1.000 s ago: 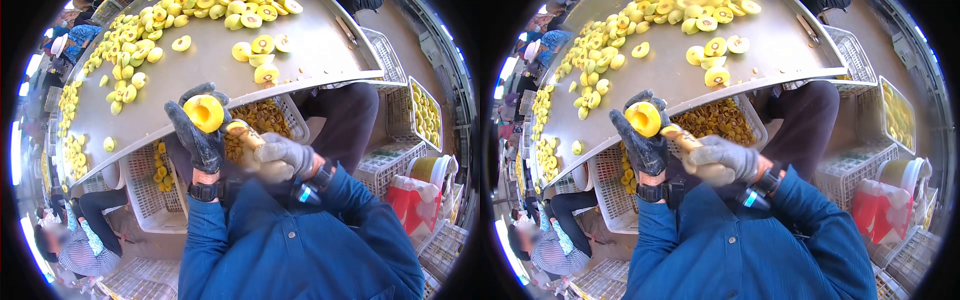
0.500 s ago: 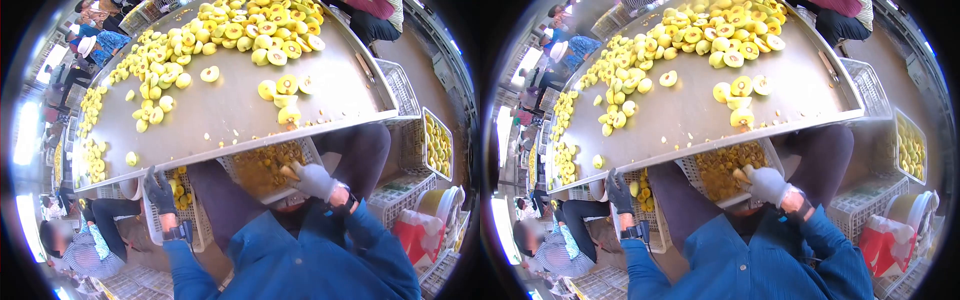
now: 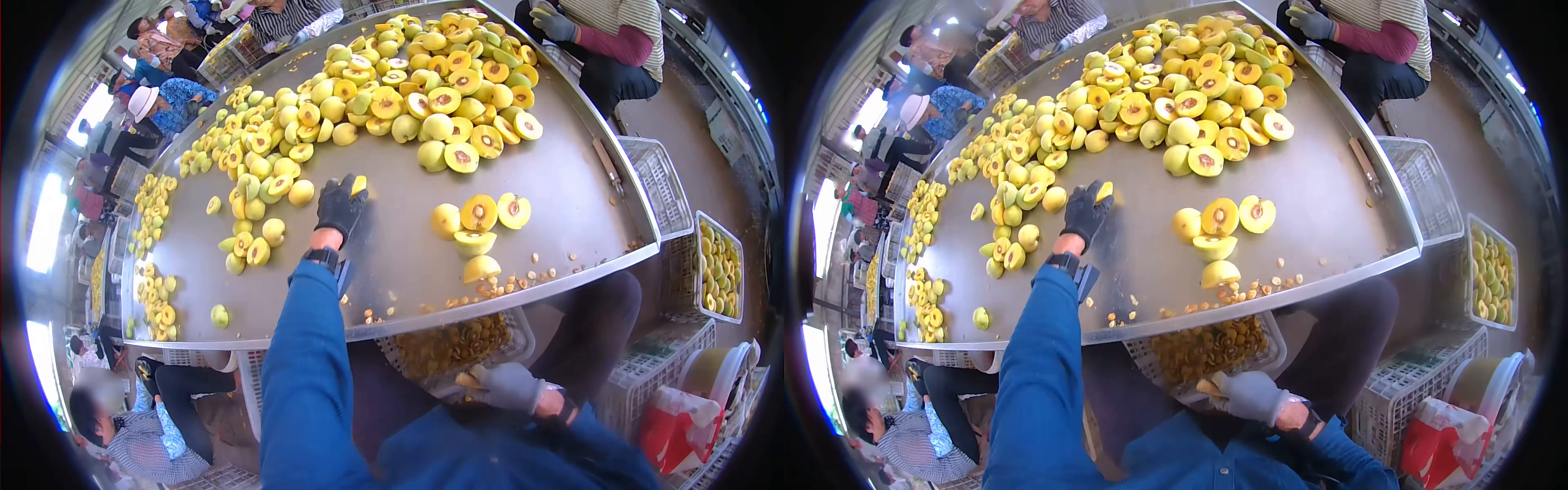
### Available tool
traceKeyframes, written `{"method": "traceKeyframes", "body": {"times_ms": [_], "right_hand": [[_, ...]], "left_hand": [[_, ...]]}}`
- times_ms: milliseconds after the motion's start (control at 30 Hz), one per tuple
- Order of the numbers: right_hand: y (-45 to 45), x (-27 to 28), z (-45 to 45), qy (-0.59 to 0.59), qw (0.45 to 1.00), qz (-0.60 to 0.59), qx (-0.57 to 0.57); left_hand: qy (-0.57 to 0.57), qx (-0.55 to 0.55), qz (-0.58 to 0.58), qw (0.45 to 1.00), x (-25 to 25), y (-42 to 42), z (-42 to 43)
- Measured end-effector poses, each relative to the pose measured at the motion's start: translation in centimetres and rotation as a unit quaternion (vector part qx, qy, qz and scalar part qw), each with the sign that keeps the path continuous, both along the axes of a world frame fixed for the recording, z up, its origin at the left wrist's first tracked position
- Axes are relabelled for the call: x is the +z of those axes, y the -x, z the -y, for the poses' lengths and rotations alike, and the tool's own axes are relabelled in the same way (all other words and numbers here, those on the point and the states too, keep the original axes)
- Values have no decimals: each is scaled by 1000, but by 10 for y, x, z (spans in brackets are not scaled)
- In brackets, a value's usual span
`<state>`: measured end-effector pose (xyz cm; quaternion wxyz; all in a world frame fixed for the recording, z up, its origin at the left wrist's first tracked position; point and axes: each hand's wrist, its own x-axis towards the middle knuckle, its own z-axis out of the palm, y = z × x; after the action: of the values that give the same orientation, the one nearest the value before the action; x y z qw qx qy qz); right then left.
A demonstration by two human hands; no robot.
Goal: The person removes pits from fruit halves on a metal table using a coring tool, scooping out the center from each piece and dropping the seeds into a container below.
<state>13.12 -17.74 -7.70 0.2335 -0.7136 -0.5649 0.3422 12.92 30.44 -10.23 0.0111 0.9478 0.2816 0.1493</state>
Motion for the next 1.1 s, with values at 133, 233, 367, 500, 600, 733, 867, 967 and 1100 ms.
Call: {"method": "traceKeyframes", "body": {"times_ms": [133,233,367,500,600,733,867,967,1100], "right_hand": [[-24,33,-22,-96,985,-121,-72],[-27,77,-65,-189,918,-204,-283],[10,60,-99,-245,839,-386,-296],[56,72,-96,-167,771,-536,-301],[60,75,-79,-218,894,-288,-264],[62,83,-53,-227,955,25,-189],[67,83,-42,-234,951,98,-176],[74,87,-40,-217,951,145,-168],[78,82,-39,-268,923,223,-163]], "left_hand": [[143,-217,63,964,50,48,53],[194,-321,61,925,105,88,123],[334,-282,120,892,133,136,217],[588,-57,384,709,128,157,290],[594,12,473,650,115,152,322],[588,21,487,646,114,156,335],[597,1,439,671,119,167,340],[604,-15,404,687,124,170,337],[601,-17,403,690,125,166,336]]}}
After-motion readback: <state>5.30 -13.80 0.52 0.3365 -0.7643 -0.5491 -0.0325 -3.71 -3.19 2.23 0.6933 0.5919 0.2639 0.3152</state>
